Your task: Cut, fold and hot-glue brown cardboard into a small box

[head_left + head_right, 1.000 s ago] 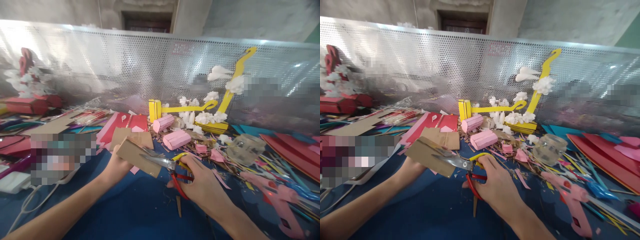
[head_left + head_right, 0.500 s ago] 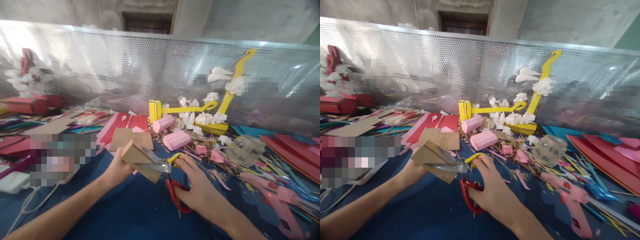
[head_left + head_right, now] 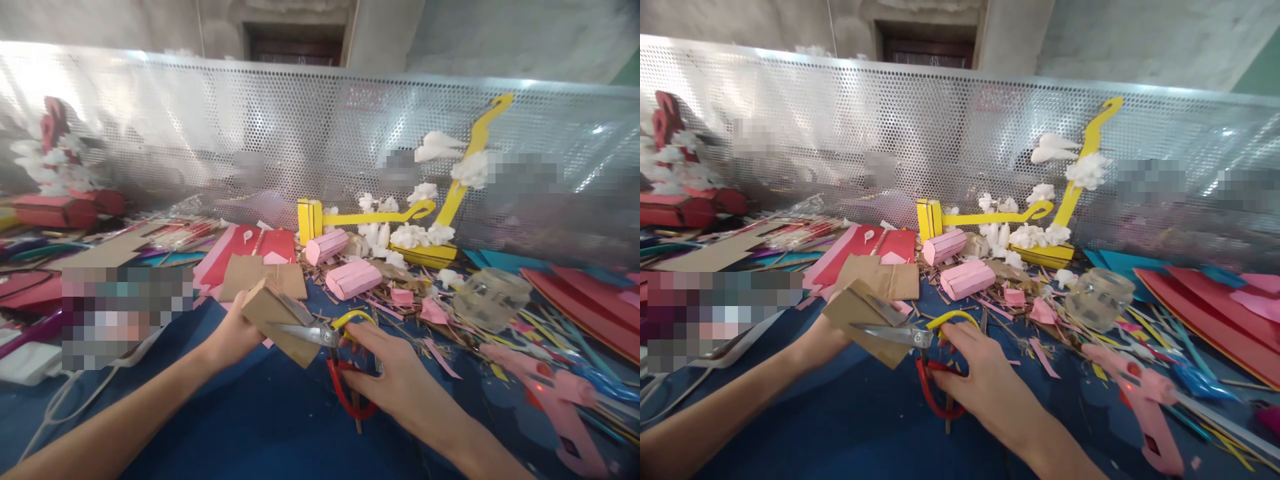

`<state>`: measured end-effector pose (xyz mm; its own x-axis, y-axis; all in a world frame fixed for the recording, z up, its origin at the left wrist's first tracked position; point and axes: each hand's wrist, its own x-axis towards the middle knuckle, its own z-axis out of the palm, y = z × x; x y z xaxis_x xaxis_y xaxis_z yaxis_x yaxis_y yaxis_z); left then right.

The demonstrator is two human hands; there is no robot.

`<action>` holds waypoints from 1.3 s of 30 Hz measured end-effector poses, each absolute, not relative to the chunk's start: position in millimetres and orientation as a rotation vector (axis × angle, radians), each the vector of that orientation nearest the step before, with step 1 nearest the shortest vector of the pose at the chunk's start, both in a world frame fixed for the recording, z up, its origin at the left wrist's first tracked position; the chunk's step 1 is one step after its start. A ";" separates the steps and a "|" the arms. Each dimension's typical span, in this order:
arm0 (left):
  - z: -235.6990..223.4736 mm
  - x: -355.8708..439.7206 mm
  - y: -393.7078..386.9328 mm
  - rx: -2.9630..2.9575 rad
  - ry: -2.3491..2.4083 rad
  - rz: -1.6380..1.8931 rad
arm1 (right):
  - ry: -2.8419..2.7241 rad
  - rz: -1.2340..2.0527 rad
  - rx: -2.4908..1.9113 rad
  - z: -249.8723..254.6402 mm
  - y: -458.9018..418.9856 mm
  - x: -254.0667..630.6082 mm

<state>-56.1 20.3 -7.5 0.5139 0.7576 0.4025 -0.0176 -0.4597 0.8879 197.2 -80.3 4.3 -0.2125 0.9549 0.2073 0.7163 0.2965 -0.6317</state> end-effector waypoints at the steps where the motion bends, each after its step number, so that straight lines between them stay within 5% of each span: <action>1: -6.9 -55.9 20.2 1.826 0.616 1.056 | -2.001 0.551 -1.480 3.8 -80.0 197.2; 39: -4.5 -55.1 14.9 1.858 0.641 1.050 | -2.033 0.543 -1.499 -5.5 -79.7 200.5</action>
<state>-55.1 14.9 -4.5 0.5089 0.7593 0.4056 0.0132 -0.4780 0.8783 200.5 -79.7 -5.5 -0.2262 0.9550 0.1917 0.7324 0.2965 -0.6129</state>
